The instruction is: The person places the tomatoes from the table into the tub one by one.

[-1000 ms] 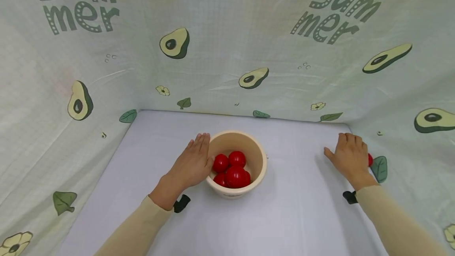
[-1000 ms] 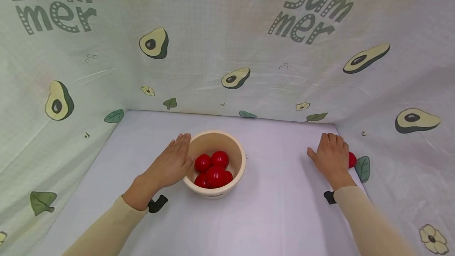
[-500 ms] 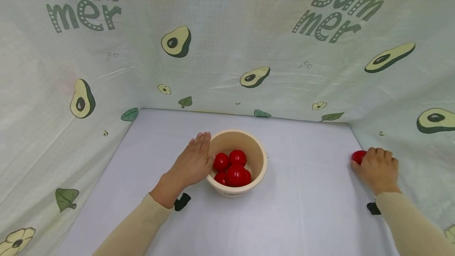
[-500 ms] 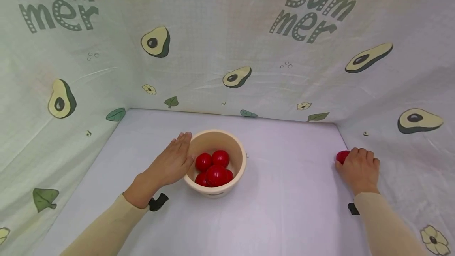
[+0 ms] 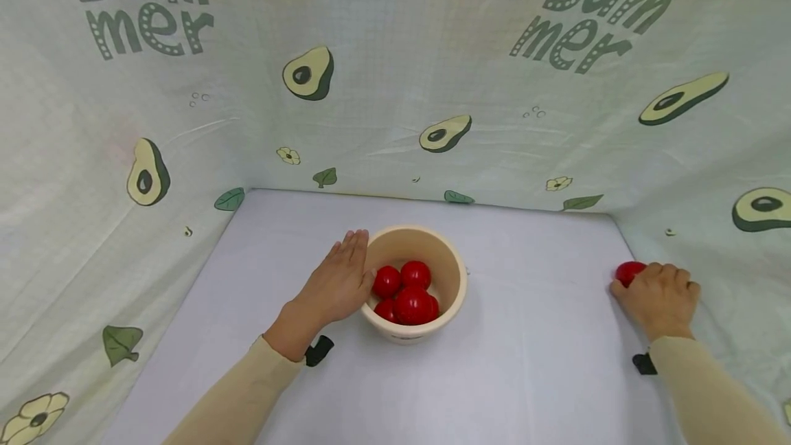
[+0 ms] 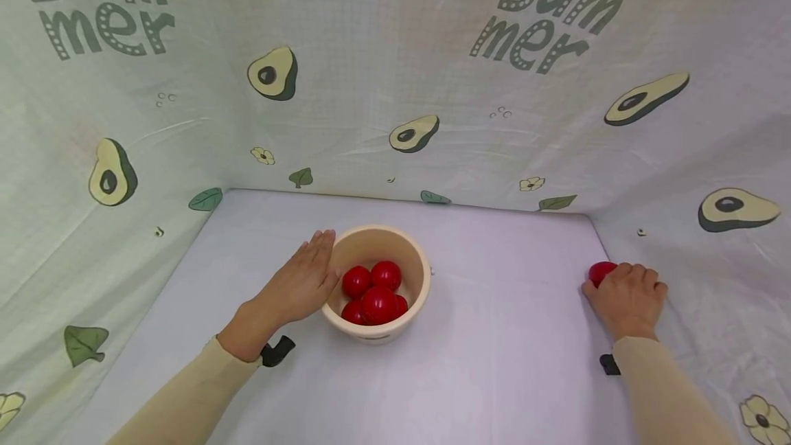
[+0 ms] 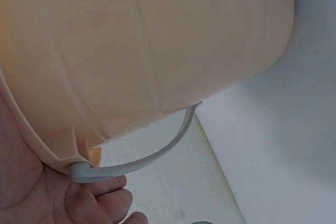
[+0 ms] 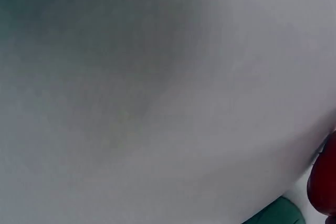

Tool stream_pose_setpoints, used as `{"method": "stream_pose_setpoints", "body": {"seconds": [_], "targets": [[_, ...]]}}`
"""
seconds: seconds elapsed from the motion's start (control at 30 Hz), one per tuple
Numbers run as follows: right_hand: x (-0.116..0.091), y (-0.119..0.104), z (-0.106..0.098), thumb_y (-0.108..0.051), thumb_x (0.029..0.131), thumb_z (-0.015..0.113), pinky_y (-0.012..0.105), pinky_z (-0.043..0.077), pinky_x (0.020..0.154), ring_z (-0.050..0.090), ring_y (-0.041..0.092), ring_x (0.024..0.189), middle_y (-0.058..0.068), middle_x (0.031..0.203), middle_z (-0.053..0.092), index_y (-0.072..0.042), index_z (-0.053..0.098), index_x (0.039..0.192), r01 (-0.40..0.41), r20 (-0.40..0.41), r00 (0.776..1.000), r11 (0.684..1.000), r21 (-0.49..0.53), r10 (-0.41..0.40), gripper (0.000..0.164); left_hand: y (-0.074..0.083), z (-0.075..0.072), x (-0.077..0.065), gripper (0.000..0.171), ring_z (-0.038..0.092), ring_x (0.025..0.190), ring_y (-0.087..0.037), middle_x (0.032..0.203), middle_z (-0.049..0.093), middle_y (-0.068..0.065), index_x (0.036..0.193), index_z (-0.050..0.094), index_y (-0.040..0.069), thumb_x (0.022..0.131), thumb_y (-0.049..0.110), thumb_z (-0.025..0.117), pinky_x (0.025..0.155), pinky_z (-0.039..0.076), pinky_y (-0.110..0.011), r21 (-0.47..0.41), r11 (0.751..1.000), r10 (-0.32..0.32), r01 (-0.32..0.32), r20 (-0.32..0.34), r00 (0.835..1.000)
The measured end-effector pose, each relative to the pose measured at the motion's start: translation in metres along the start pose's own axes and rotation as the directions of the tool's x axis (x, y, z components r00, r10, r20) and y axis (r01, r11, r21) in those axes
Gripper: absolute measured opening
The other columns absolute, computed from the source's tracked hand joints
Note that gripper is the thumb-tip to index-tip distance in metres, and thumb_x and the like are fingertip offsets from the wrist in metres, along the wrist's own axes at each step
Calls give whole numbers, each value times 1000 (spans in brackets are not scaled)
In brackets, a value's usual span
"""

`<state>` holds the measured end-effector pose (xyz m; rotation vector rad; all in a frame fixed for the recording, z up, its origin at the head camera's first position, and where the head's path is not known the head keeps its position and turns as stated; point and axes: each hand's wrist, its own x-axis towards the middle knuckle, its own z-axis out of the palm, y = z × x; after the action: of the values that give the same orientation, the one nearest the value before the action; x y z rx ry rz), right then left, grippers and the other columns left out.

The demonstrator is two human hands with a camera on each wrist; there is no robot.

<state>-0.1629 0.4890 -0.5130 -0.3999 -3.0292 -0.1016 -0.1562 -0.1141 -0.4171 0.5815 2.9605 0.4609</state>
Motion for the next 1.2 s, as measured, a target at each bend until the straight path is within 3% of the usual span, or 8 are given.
{"method": "stream_pose_setpoints", "body": {"seconds": [0.33,0.5,0.77,0.9,1.03,1.13,1.2], "targets": [[9,-43,-17,-44,89,72,71,40,79,38,60,97,46,103,42,25,39,109,89,-77,993,996,25,-86,79,1,-1,-1,72,16,163,-37,174,23,-21,166,18,-6,110,33,43,132,19,-51,-2,1000,1,-1,-8,1000],[10,-73,-23,-40,87,75,72,41,83,40,58,100,43,105,46,22,42,110,176,-185,968,984,37,-167,75,2,-2,-1,72,16,163,-37,173,24,-22,166,18,-6,110,34,43,133,18,-51,-2,1000,0,0,-5,1000],[8,-126,-46,-41,80,82,69,47,84,49,53,101,38,106,55,17,51,110,322,-368,881,947,7,-297,72,2,-1,2,73,15,163,-39,173,22,-24,165,19,-6,111,37,40,132,17,-53,55,998,22,-22,-11,1000],[1,-157,-66,-43,80,78,65,48,79,53,50,96,35,100,60,15,54,104,407,-457,814,913,8,-359,67,1,-1,3,72,15,163,-40,173,22,-25,165,20,-6,111,37,40,132,17,-53,78,997,30,-29,-15,999],[-7,-194,-91,-48,81,71,61,48,74,55,47,90,32,95,62,13,56,101,504,-540,735,863,30,-410,66,1,-2,2,72,16,163,-40,173,22,-24,165,19,-6,111,37,40,133,17,-53,103,994,27,-26,-10,1000],[-16,-223,-111,-50,81,71,60,48,74,57,47,91,32,98,63,12,58,104,567,-570,692,822,49,-443,68,0,-2,2,72,16,163,-40,173,23,-24,165,19,-6,111,37,40,132,17,-53,105,994,23,-22,-10,1000],[-23,-241,-123,-49,81,73,59,47,75,57,46,94,31,101,64,11,58,107,603,-572,676,795,67,-464,68,1,-3,1,72,17,163,-40,173,23,-24,165,19,-6,111,37,40,132,17,-53,97,995,20,-19,-11,1000]]}}
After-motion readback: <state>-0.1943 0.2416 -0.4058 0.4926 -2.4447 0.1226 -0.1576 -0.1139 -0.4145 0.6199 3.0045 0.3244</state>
